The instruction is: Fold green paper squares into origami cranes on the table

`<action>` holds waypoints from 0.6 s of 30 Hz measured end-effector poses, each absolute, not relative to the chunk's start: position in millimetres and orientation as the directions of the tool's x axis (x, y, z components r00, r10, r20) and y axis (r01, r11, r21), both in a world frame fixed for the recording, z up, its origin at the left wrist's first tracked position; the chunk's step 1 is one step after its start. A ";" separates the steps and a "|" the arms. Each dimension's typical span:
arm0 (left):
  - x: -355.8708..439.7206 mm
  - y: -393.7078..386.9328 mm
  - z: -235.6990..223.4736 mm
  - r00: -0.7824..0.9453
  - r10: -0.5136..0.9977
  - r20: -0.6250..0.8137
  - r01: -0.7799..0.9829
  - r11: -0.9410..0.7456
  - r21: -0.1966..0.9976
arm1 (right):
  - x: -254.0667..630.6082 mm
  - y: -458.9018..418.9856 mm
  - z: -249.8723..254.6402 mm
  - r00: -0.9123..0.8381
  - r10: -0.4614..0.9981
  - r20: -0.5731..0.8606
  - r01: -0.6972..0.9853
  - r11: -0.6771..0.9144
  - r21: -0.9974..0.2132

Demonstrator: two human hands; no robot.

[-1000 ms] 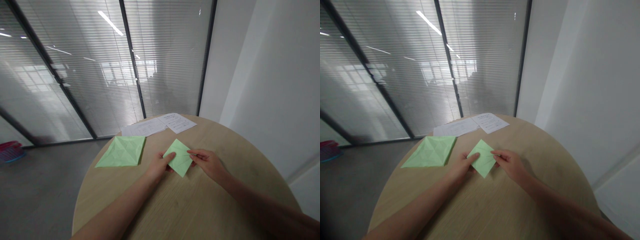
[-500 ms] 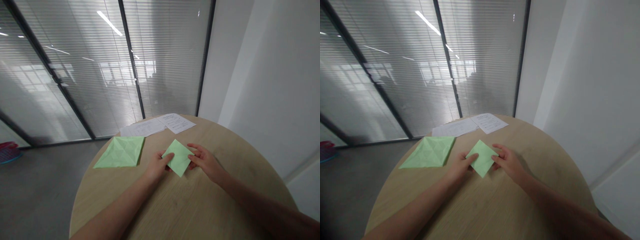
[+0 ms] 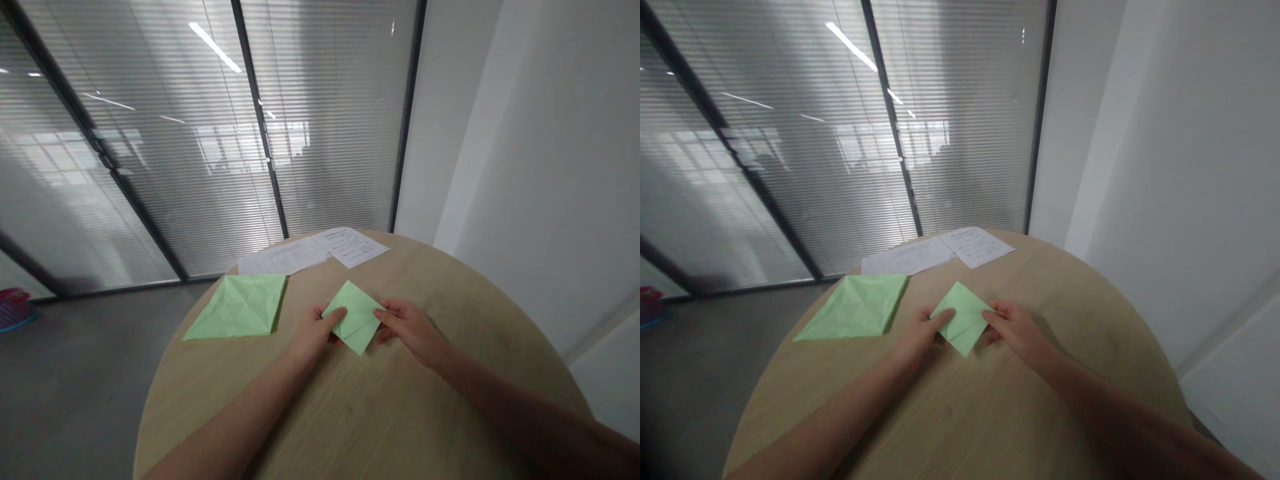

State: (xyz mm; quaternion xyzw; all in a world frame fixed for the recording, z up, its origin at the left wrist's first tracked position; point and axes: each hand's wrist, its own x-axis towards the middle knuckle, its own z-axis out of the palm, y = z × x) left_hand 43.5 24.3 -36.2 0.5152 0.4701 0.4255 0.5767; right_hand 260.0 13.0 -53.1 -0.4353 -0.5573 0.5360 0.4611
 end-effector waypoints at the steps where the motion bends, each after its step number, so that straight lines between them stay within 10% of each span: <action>1: 43.5 24.1 -36.7 0.189 0.976 -0.108 -0.006 0.112 0.994 | 260.1 13.2 -53.0 -0.194 0.980 0.050 -0.009 0.049 -0.999; 18: 33.1 31.1 -32.0 0.260 0.966 -0.014 0.088 -0.009 0.996 | 261.2 15.1 -58.1 -0.171 0.984 0.050 0.006 0.051 -0.999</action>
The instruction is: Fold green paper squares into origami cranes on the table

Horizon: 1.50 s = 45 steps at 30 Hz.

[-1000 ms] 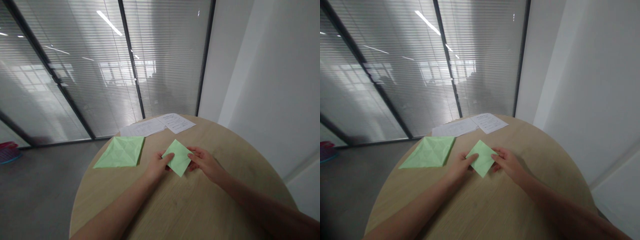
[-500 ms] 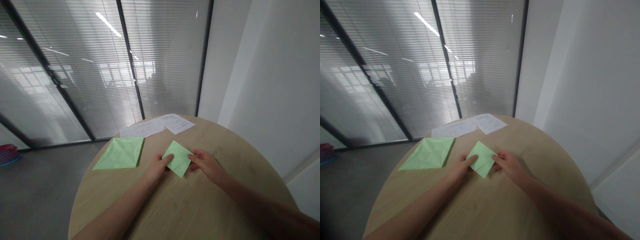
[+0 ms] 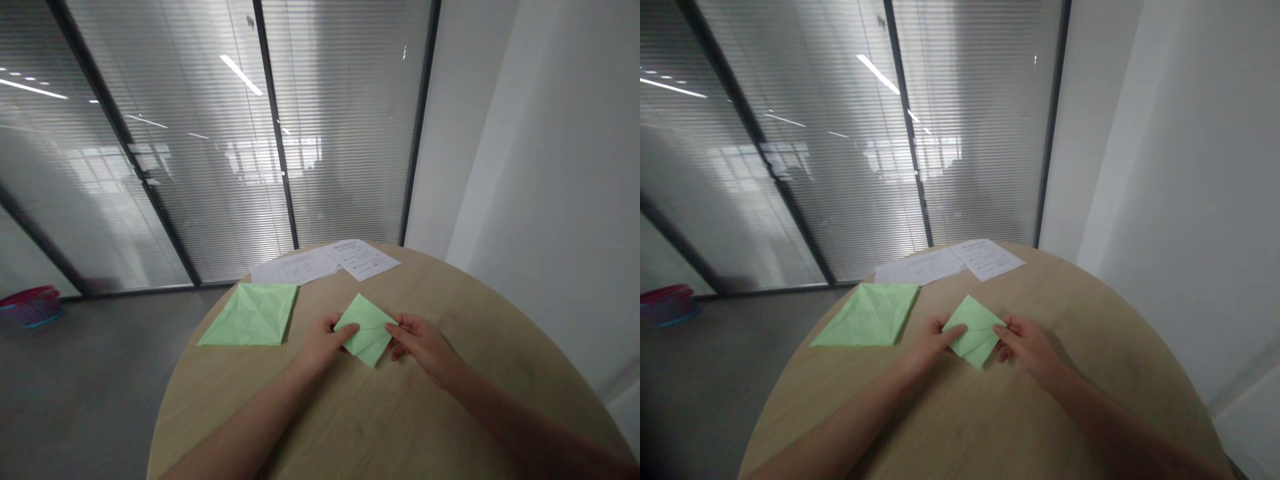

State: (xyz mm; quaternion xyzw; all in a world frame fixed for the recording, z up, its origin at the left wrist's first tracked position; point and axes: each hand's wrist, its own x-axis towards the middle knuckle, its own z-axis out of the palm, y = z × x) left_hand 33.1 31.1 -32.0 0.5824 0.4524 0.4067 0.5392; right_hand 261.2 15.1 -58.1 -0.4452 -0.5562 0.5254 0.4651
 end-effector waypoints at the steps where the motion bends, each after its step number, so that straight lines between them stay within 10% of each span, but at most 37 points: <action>1: 32.6 31.3 -31.4 0.264 0.964 -0.012 0.093 -0.014 0.996 | 261.3 15.0 -58.1 -0.171 0.984 0.053 0.014 0.056 -0.998; 15: 25.9 34.5 -31.1 0.297 0.953 0.061 0.188 -0.121 0.975 | 262.1 7.8 -54.1 -0.441 0.890 -0.112 0.261 0.008 -0.965; 36: 30.9 27.8 -26.6 0.343 0.939 -0.026 0.039 0.014 0.999 | 254.4 12.1 -59.9 -0.241 0.967 0.084 -0.179 0.040 -0.983; 45: 35.6 30.0 -35.2 0.378 0.926 0.019 0.130 -0.074 0.989 | 250.8 16.4 -74.1 -0.327 0.941 0.088 -0.065 0.070 -0.995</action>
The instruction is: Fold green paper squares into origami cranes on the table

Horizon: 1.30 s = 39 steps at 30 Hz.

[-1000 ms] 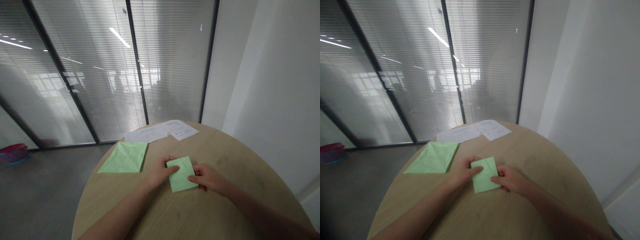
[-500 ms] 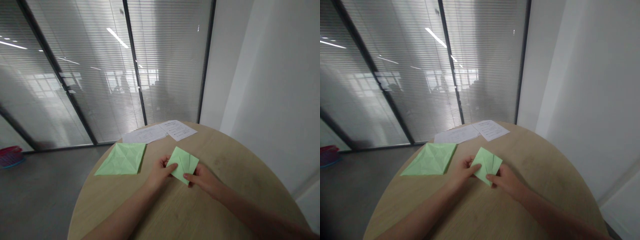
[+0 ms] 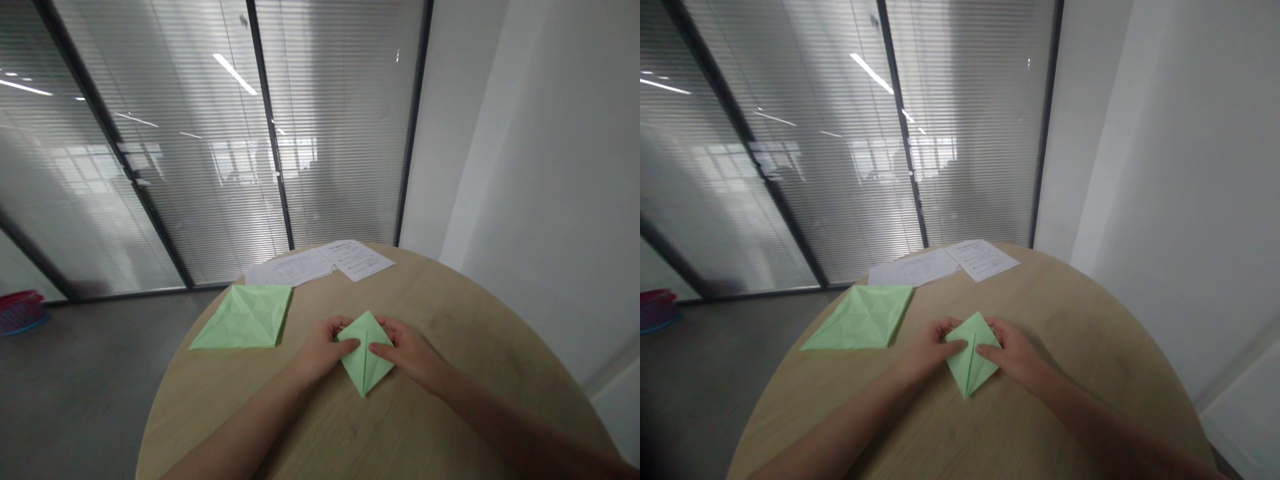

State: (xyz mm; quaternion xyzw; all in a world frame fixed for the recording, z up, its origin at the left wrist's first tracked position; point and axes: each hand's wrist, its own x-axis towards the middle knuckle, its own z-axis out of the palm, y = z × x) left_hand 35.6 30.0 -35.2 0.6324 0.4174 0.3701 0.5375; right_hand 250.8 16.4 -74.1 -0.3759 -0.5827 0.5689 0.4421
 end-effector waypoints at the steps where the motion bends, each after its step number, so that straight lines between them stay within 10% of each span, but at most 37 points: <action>1: 36.8 29.6 -36.3 0.361 0.932 0.044 0.137 -0.100 0.986 | 249.8 16.7 -75.8 -0.322 0.944 0.071 -0.038 0.063 -0.997; 39: 35.5 39.4 -50.2 0.315 0.943 0.110 0.026 -0.124 0.992 | 253.6 17.8 -74.0 -0.196 0.955 0.224 0.105 0.247 -0.963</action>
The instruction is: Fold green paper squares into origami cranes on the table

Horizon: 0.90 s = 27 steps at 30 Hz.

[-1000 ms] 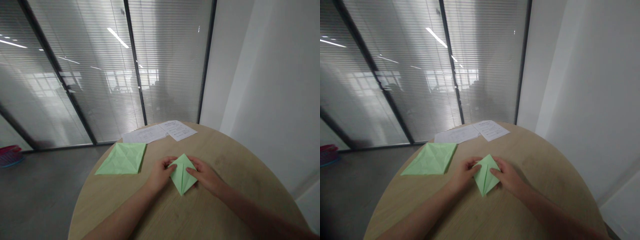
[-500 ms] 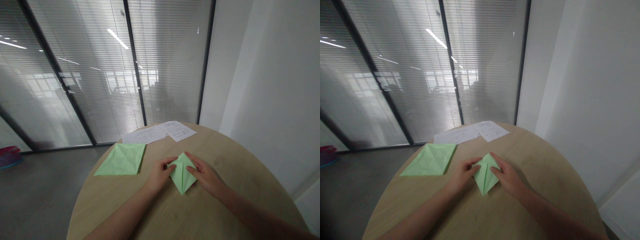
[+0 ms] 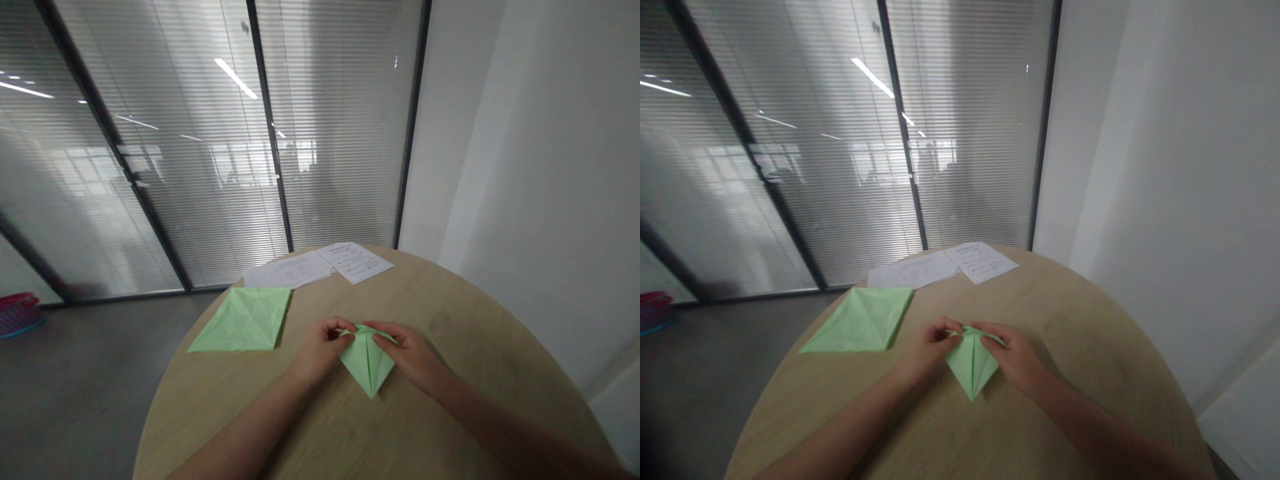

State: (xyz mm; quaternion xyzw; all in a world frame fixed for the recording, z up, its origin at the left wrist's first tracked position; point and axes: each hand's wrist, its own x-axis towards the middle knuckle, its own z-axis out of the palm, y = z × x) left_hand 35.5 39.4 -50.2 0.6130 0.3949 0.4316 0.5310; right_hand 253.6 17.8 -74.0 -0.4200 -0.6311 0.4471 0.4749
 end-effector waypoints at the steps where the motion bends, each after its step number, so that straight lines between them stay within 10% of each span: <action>1: 35.8 38.4 -48.6 0.314 0.942 0.121 0.015 -0.133 0.991 | 253.5 18.1 -74.7 -0.203 0.955 0.216 0.096 0.239 -0.966; 7: 39.4 28.4 -35.0 0.328 0.933 0.147 -0.153 -0.102 0.983 | 255.3 17.3 -73.8 -0.159 0.963 0.217 0.148 0.241 -0.959; 27: 40.3 28.2 -30.2 0.201 0.975 0.095 0.108 -0.119 0.987 | 249.2 10.6 -61.7 -0.192 0.979 0.069 0.123 0.094 -0.988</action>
